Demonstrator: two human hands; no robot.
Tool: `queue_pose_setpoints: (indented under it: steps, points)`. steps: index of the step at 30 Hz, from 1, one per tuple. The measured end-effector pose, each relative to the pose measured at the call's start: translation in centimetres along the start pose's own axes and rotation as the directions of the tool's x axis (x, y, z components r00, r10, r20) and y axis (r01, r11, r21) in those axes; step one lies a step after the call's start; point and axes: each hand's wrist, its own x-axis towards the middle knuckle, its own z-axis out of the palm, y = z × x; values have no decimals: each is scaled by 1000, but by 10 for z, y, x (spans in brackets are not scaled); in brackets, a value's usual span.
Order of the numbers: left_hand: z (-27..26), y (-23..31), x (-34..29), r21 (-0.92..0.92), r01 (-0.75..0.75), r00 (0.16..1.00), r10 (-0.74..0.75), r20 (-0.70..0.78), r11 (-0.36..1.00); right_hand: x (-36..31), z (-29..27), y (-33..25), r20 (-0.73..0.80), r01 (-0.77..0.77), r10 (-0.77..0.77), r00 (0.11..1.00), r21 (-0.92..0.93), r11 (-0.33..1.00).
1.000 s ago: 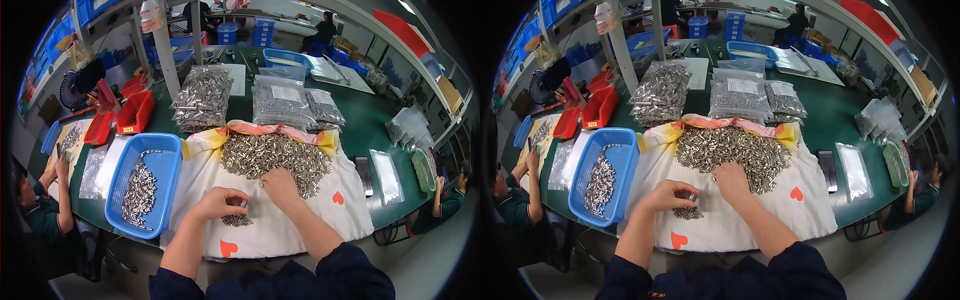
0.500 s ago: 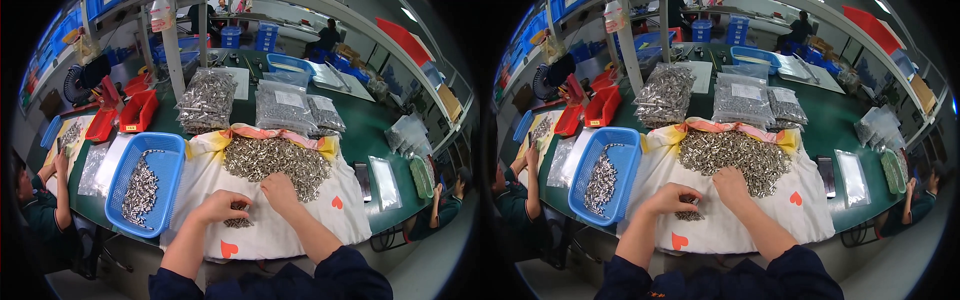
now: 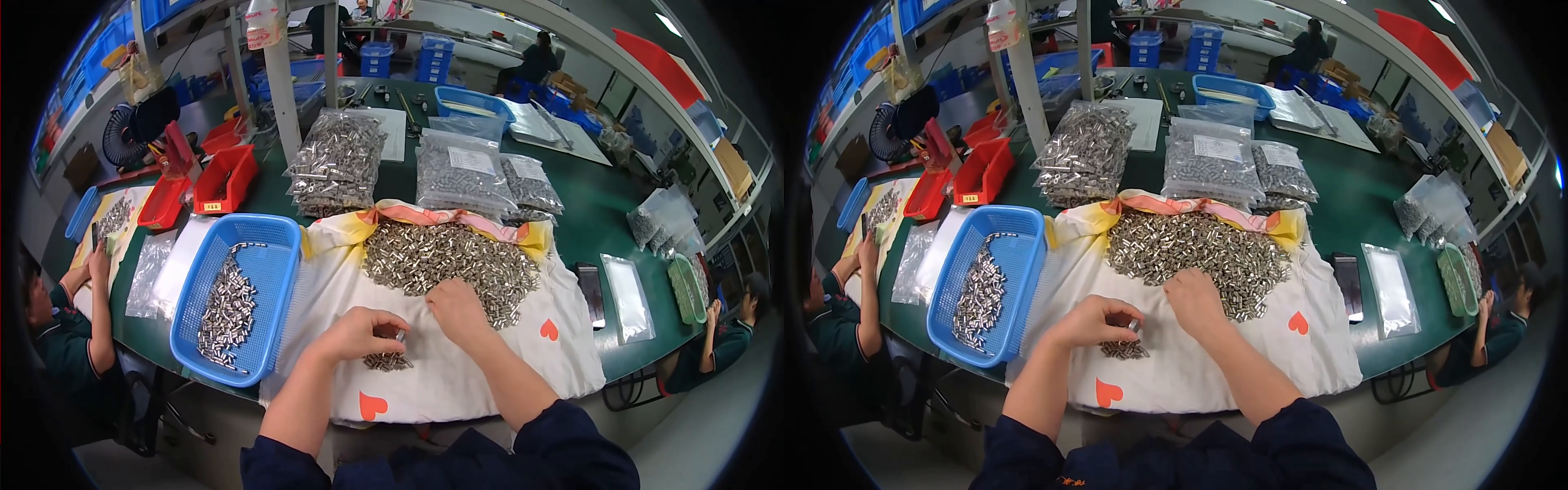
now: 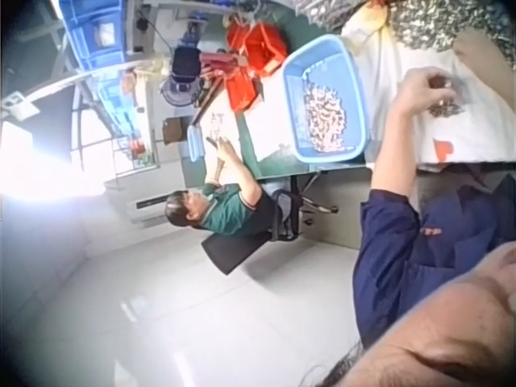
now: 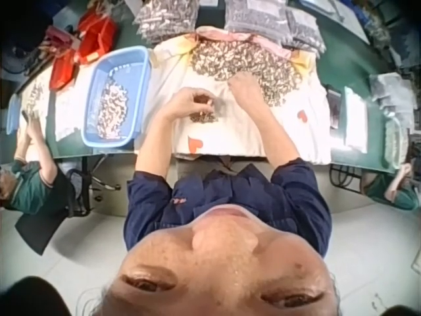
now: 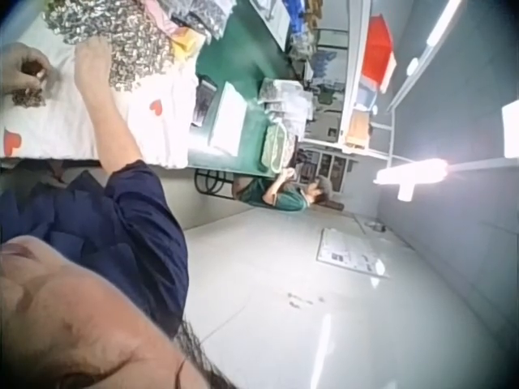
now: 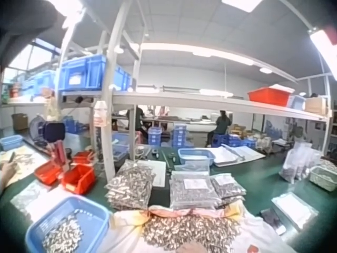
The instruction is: Inspecting and sorting small metal hardware components at a workbench.
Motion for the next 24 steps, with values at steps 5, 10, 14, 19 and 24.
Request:
queue_pose_setpoints:
  steps: [5, 10, 14, 19, 24]
  points:
    - [-1, -3, 4, -38, -12, 998, 9, -66, 999, 4, -15, -19, -41, -131, 160, 986, 396, 909]
    - [0, 1, 8, -402, 19, 963, -124, -238, 916, 1, -3, -27, 150, -337, 344, 927, 737, 585]
    - [-1, -4, 10, -425, -39, 969, -69, -236, 904, 0, 1, -30, 166, -304, 311, 936, 826, 475]
    - [0, -4, 10, -448, -48, 972, -62, -227, 893, -1, 6, -34, 89, -224, 278, 956, 835, 503]
    - [0, -5, 12, -418, -22, 969, -83, -233, 908, 0, 6, -35, 55, -215, 290, 955, 805, 553]
